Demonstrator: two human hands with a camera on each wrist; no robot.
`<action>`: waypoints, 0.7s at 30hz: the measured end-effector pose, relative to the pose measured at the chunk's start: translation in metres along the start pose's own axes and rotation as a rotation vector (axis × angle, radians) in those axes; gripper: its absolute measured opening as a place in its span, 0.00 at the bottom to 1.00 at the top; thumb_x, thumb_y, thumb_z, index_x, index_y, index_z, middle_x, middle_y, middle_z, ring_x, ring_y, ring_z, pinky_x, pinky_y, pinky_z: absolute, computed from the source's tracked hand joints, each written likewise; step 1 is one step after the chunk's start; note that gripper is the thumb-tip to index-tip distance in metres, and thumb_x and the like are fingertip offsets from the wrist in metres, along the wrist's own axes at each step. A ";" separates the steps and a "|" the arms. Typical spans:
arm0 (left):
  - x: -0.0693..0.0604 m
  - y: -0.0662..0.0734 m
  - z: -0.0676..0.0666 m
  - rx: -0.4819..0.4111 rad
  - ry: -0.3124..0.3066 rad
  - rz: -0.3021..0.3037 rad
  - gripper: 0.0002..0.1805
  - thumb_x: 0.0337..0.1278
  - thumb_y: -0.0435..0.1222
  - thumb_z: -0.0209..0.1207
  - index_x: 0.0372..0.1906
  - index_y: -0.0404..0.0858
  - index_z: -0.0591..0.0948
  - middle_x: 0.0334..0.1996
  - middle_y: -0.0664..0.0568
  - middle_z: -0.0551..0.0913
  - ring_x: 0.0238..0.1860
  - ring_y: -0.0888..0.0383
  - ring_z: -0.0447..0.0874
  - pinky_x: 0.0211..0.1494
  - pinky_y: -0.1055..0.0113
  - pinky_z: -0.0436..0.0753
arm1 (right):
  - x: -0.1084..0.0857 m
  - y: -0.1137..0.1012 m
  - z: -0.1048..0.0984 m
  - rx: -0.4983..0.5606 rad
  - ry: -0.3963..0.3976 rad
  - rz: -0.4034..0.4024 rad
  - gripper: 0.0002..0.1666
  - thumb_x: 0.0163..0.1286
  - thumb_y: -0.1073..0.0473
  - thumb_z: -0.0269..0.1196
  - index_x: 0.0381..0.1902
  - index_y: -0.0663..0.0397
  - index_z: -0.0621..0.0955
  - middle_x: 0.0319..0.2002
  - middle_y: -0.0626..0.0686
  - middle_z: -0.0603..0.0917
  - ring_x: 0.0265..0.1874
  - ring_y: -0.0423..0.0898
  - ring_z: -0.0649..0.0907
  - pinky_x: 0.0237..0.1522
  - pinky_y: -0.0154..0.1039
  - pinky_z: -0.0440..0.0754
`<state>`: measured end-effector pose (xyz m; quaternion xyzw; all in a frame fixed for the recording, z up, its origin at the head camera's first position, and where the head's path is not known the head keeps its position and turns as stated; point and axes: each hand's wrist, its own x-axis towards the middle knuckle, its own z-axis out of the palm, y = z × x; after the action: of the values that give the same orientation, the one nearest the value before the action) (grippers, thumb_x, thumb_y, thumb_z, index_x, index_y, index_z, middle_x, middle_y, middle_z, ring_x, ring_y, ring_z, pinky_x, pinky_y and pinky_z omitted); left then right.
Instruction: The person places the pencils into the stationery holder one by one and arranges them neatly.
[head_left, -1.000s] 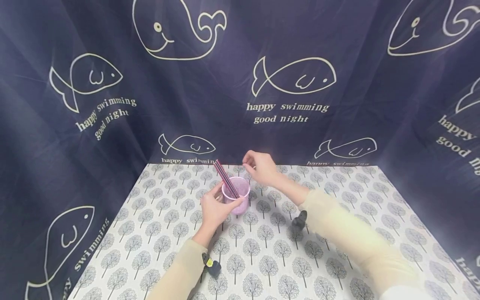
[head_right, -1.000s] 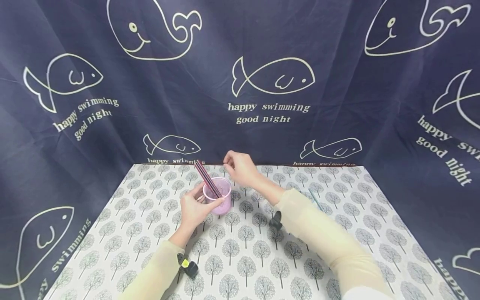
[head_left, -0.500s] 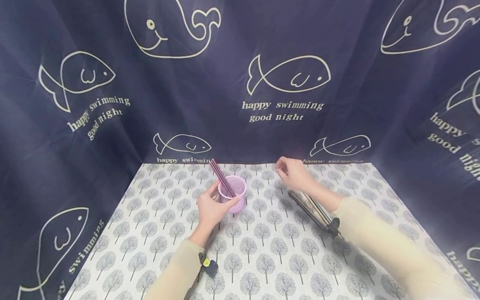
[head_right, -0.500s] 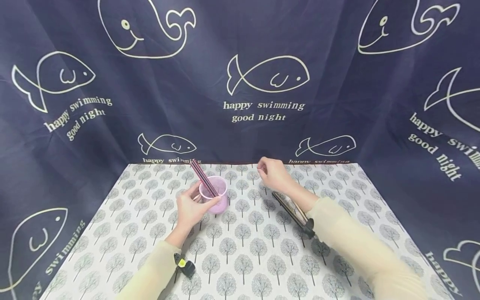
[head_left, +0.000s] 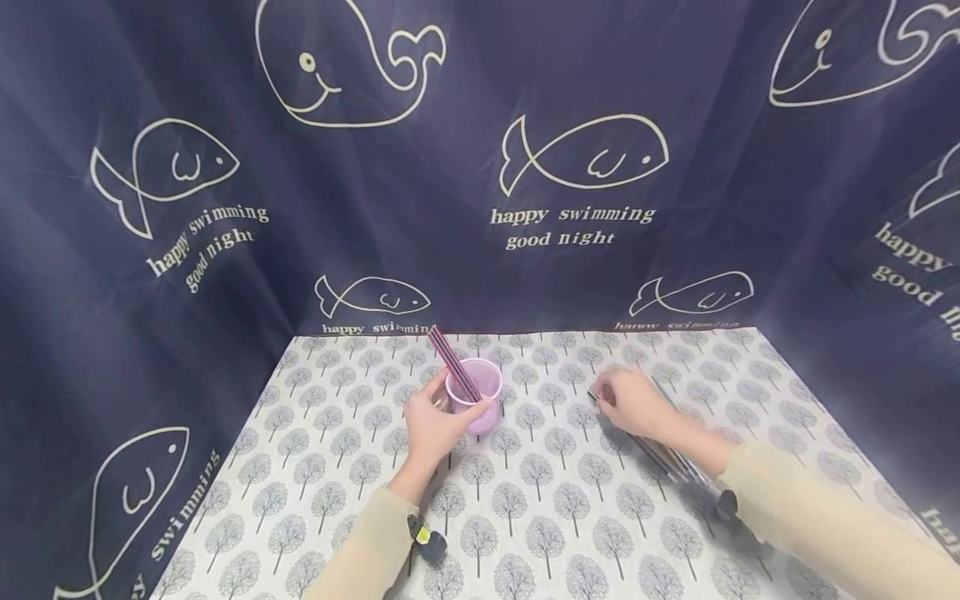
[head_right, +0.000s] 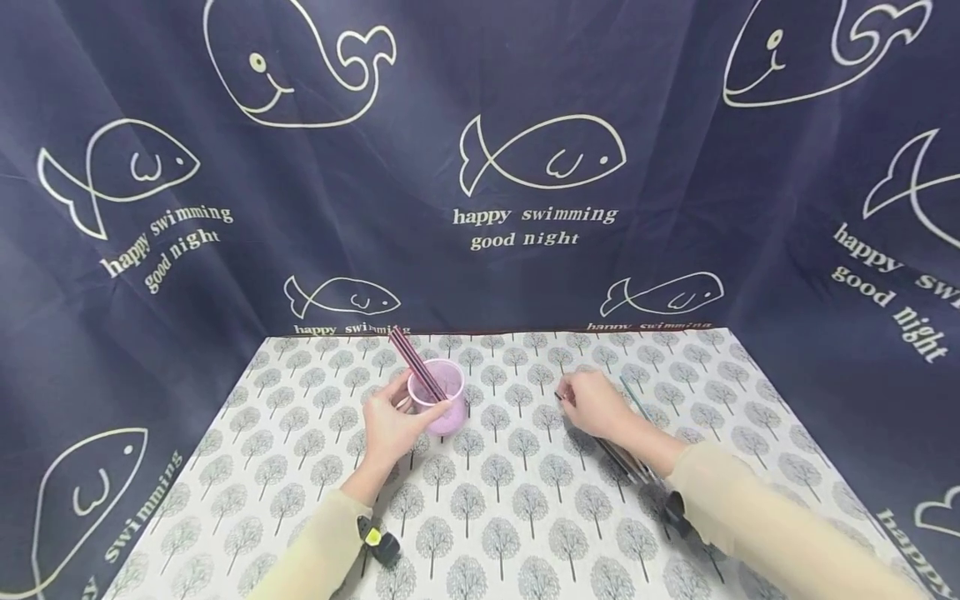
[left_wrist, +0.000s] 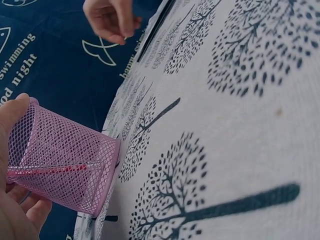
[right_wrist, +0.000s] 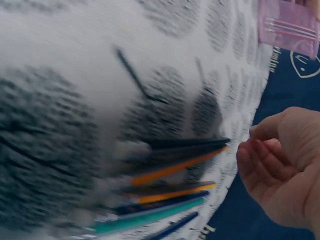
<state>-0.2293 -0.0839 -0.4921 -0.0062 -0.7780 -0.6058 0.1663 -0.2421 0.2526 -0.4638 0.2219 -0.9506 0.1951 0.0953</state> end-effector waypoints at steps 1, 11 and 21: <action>0.000 0.000 0.000 -0.004 -0.001 0.004 0.48 0.33 0.43 0.88 0.67 0.33 0.82 0.56 0.38 0.90 0.59 0.43 0.91 0.61 0.58 0.92 | -0.004 0.001 0.002 -0.012 0.000 0.009 0.06 0.61 0.70 0.71 0.37 0.62 0.86 0.27 0.50 0.87 0.27 0.42 0.84 0.31 0.39 0.90; -0.009 0.000 0.002 -0.020 -0.011 -0.028 0.48 0.33 0.42 0.88 0.66 0.33 0.82 0.56 0.38 0.90 0.58 0.42 0.91 0.60 0.59 0.92 | -0.022 0.005 0.011 -0.070 -0.074 0.101 0.05 0.59 0.69 0.73 0.28 0.58 0.85 0.21 0.47 0.82 0.21 0.39 0.78 0.23 0.33 0.83; 0.002 0.002 0.003 -0.004 0.003 0.010 0.47 0.33 0.41 0.88 0.65 0.31 0.83 0.57 0.37 0.89 0.59 0.41 0.91 0.61 0.58 0.92 | -0.011 0.008 0.010 -0.082 -0.068 0.096 0.12 0.56 0.67 0.73 0.20 0.52 0.81 0.15 0.45 0.78 0.15 0.38 0.73 0.18 0.31 0.76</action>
<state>-0.2319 -0.0808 -0.4899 -0.0092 -0.7766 -0.6064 0.1705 -0.2372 0.2594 -0.4782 0.1785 -0.9700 0.1526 0.0626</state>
